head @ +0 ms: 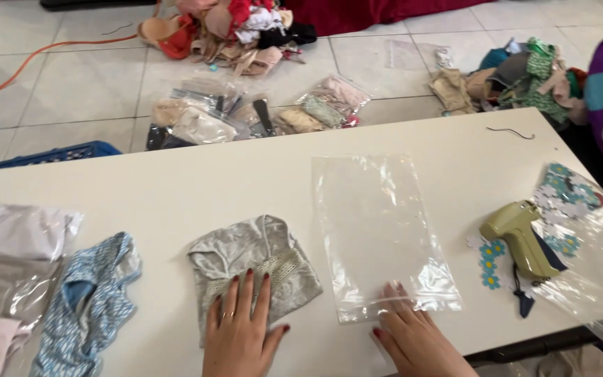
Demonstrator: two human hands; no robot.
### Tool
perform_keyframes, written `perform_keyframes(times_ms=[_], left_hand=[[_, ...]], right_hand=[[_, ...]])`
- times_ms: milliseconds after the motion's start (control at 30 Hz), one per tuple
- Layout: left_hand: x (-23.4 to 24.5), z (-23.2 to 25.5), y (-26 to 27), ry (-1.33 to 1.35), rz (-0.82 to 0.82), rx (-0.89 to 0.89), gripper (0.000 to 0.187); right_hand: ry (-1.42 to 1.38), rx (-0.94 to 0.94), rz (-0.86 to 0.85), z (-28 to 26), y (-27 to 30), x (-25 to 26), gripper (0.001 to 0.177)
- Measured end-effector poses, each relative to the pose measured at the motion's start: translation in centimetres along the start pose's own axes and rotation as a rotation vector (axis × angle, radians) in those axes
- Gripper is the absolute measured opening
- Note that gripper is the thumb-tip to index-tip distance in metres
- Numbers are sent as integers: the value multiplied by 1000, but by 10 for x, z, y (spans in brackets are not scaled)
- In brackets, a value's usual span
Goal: Folding pairs of underwear and placing them into individual clear plastic bags for retail packaging.
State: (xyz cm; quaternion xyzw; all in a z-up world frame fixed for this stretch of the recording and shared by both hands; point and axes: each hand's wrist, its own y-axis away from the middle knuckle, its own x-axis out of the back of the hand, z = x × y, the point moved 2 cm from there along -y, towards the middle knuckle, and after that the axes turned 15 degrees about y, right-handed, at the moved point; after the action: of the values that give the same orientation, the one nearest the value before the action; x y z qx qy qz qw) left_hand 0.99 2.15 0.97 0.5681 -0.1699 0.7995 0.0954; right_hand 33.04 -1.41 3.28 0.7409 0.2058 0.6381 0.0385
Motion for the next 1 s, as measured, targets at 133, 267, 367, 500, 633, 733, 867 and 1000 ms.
perform_keyframes(times_ms=[133,267,367,500,633,733,867,1000], left_hand=[[32,10,-20,-81,87,-17,72],[46,19,-29,-203,134,-132,58],[40,12,-28,-214,99,-123,61],[48,11,-21,-83,96,-122,55],[62,16,2,-3,151,-92,55],[74,16,14,178,181,-125,52],[92,13,26,416,129,-107,54],[92,-2,33,495,147,-60,48]], right_hand=[[115,11,-150,33,15,-23,53],[1,18,-71,-21,19,39,22],[-59,187,187,-69,2,55,19],[-28,371,433,-120,-19,42,38],[-5,399,428,-150,-28,41,64],[105,323,441,-151,-41,28,73],[23,308,480,-146,-43,37,57],[-81,288,511,-142,-41,54,34]])
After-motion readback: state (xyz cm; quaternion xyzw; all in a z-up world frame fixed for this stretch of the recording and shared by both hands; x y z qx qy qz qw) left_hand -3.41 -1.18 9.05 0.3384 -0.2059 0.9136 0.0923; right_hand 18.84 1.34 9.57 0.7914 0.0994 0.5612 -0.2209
